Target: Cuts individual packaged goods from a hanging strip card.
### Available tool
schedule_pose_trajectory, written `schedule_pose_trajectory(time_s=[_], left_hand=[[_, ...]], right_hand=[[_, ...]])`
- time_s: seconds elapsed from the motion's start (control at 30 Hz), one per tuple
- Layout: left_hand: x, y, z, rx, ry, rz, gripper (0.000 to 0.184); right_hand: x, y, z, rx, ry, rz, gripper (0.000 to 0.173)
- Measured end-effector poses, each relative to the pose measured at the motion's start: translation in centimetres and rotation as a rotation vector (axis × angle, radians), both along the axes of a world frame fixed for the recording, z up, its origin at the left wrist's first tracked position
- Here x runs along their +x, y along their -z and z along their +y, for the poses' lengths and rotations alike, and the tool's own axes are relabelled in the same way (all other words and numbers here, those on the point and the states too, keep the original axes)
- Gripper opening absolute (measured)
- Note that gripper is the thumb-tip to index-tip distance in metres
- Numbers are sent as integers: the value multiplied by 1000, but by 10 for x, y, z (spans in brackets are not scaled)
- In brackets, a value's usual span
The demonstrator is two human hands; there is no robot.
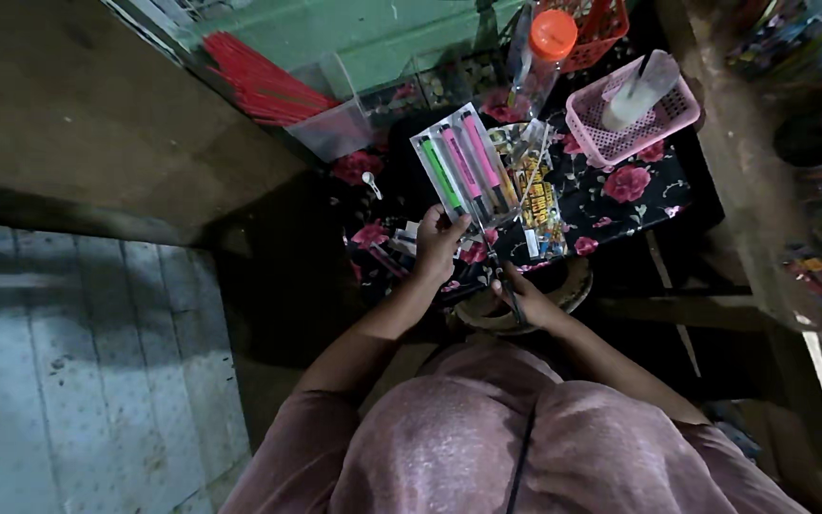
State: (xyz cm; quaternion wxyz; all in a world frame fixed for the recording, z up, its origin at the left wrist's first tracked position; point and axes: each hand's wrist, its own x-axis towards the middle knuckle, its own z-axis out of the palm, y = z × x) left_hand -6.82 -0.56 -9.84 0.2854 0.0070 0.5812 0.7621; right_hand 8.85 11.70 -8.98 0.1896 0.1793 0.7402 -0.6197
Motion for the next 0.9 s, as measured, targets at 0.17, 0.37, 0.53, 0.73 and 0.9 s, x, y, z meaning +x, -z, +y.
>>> schedule_pose_trajectory(time_s=[0.17,0.37,0.53,0.73,0.9], left_hand=[[2,-4,0,21,-4,33,32],[2,-9,-3,8,24,116,31],[3,-15,-3,-8,50,181,33],[-1,-17,-2,-51,63,234,34],[-1,-21,-1,-82,61,234,35]], right_hand=[[-2,2,1,-33,-4,48,60],[-4,-7,-1,-20,-12,32,61],[-1,-4,-5,-28,27,101,67],[0,2,-9,-26,114,177,56],[2,1,-15,-35,181,184,52]])
